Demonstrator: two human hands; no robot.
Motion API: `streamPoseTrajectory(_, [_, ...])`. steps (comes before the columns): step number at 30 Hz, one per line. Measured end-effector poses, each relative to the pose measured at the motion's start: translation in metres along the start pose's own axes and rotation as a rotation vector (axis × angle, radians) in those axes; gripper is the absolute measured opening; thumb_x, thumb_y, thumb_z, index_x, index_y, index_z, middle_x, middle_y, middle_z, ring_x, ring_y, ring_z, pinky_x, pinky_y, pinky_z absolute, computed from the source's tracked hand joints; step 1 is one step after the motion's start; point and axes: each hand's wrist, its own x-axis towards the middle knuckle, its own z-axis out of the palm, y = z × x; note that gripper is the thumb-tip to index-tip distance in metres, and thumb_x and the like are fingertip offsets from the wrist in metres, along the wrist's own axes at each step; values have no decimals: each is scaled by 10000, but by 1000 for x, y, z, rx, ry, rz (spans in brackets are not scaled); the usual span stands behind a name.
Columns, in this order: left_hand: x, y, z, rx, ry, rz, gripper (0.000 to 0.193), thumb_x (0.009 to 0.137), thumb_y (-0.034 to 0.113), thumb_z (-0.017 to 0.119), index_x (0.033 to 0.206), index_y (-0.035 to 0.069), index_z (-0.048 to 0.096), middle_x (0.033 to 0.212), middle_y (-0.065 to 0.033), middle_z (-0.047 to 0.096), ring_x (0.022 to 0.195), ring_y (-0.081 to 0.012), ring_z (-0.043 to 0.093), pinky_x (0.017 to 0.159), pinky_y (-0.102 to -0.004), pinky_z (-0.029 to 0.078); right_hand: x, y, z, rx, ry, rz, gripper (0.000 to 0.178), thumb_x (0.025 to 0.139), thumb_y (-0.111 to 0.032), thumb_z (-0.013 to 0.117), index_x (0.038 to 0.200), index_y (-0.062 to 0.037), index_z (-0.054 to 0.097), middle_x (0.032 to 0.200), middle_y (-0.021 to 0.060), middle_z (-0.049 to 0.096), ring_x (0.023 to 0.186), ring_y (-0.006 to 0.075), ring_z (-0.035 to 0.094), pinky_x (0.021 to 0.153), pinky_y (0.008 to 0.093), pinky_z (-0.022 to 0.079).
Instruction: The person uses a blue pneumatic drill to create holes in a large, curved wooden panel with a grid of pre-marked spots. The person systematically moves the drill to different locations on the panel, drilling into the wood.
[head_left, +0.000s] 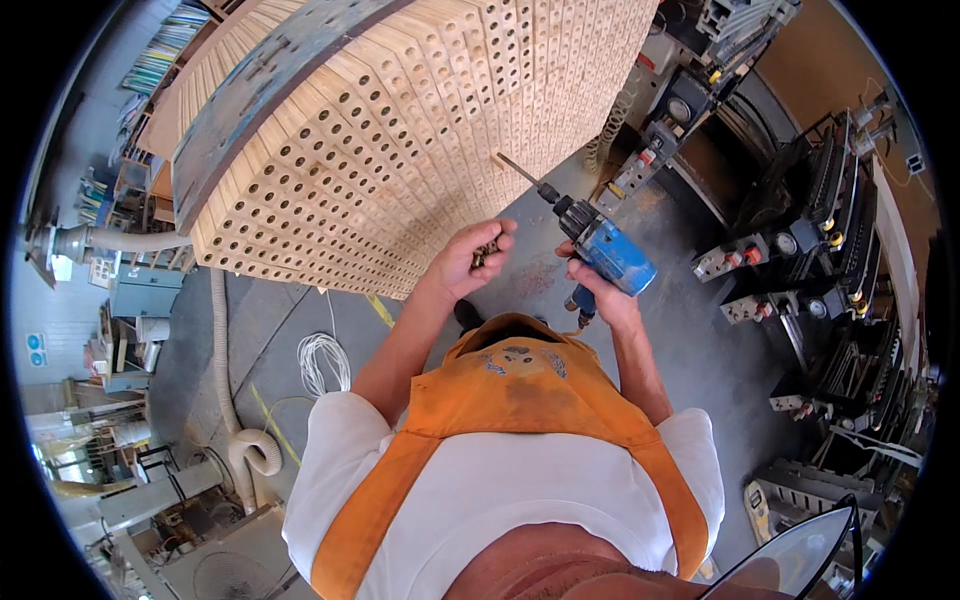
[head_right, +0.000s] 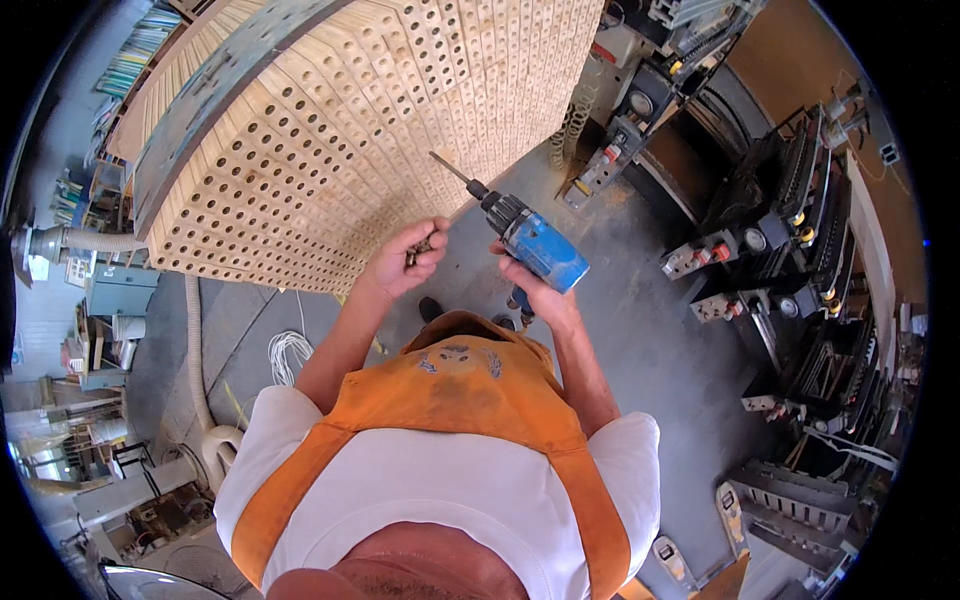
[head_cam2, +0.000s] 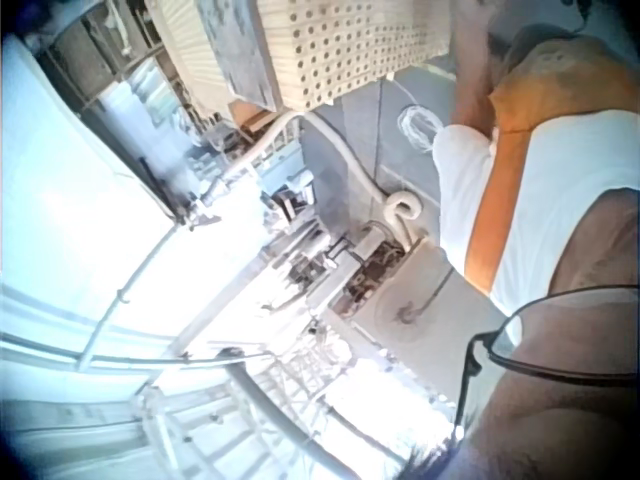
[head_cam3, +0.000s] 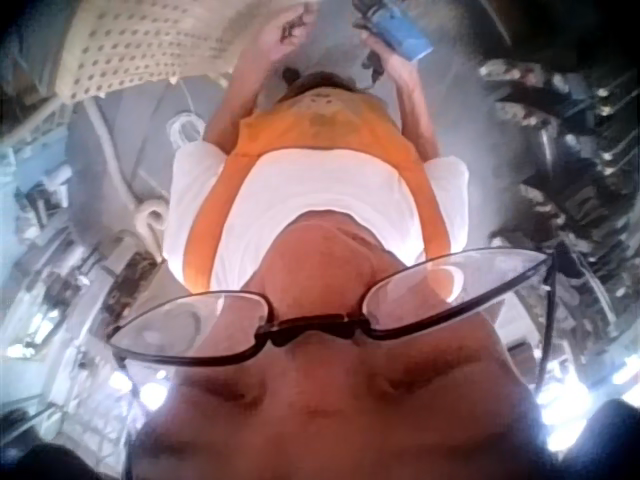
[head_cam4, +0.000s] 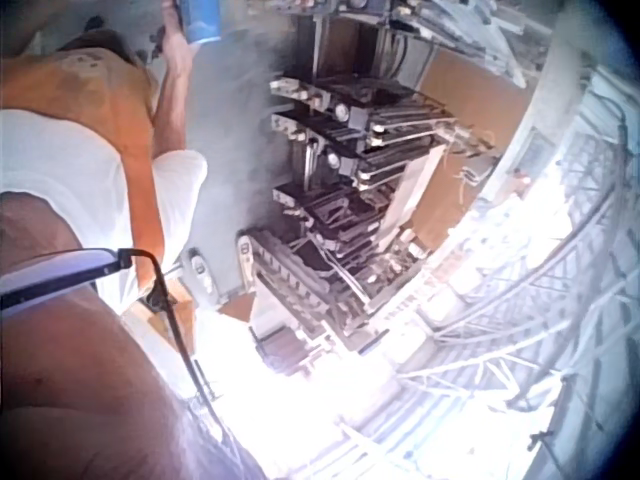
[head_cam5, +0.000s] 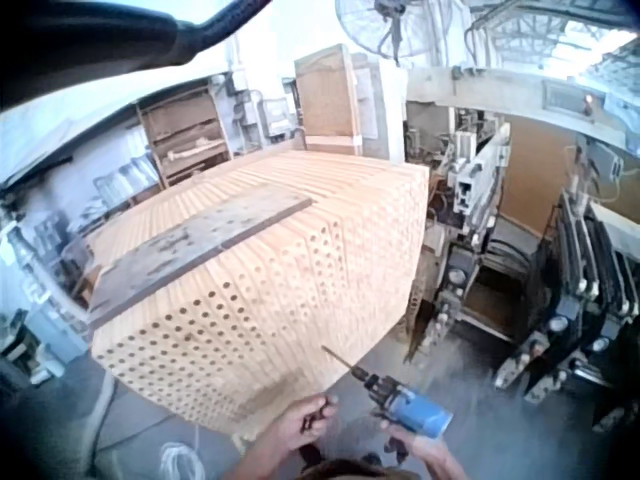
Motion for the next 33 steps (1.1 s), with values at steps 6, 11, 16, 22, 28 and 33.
streamPoseTrajectory(6, [16, 22, -10, -47, 120, 111, 274, 953, 199, 526, 1160, 20, 526, 864, -25, 548, 639, -77, 478, 419, -165, 332, -9, 1, -5, -18, -24, 13, 283, 811, -101, 700, 1082, -37, 645, 1001, 83, 677, 860, 148, 623, 717, 296, 515])
streamPoseTrajectory(11, [11, 45, 8, 84, 206, 234, 311, 957, 221, 527, 1176, 0, 519, 876, -24, 536, 651, -74, 471, 442, -168, 339, -9, 1, -8, 10, -81, 62, 292, 810, -69, 707, 1097, -57, 651, 998, 48, 689, 932, 140, 631, 816, 299, 499])
streamPoseTrajectory(16, [13, 57, 3, 85, 303, 316, 339, 973, 327, 516, 1083, 7, 544, 759, -4, 516, 573, -66, 446, 422, -171, 325, -3, 4, -9, 37, -160, 61, 303, 798, -69, 719, 1091, -41, 648, 980, 45, 685, 902, 137, 629, 792, 295, 503])
streamPoseTrajectory(22, [14, 57, 30, 233, 289, 309, 371, 988, 397, 466, 1001, 34, 537, 703, 0, 486, 539, -69, 419, 391, -189, 288, 13, 4, -8, 163, -229, 63, 304, 806, -142, 718, 1086, -44, 648, 966, 47, 679, 801, 114, 600, 710, 274, 500])
streamPoseTrajectory(28, [25, 48, 36, 327, 400, 325, 341, 993, 375, 466, 986, 41, 531, 709, 2, 486, 546, -71, 411, 408, -189, 294, 8, 8, -6, -49, -167, -35, 305, 804, -136, 735, 1081, -45, 648, 974, 43, 693, 861, 136, 638, 752, 294, 512])
streamPoseTrajectory(33, [31, 61, 42, 284, 349, 345, 330, 998, 347, 463, 1024, 28, 541, 732, 4, 489, 570, -72, 414, 432, -184, 300, 5, 22, 2, -285, -144, -51, 290, 836, -112, 709, 1113, -60, 641, 1008, 34, 690, 896, 122, 630, 780, 279, 501])
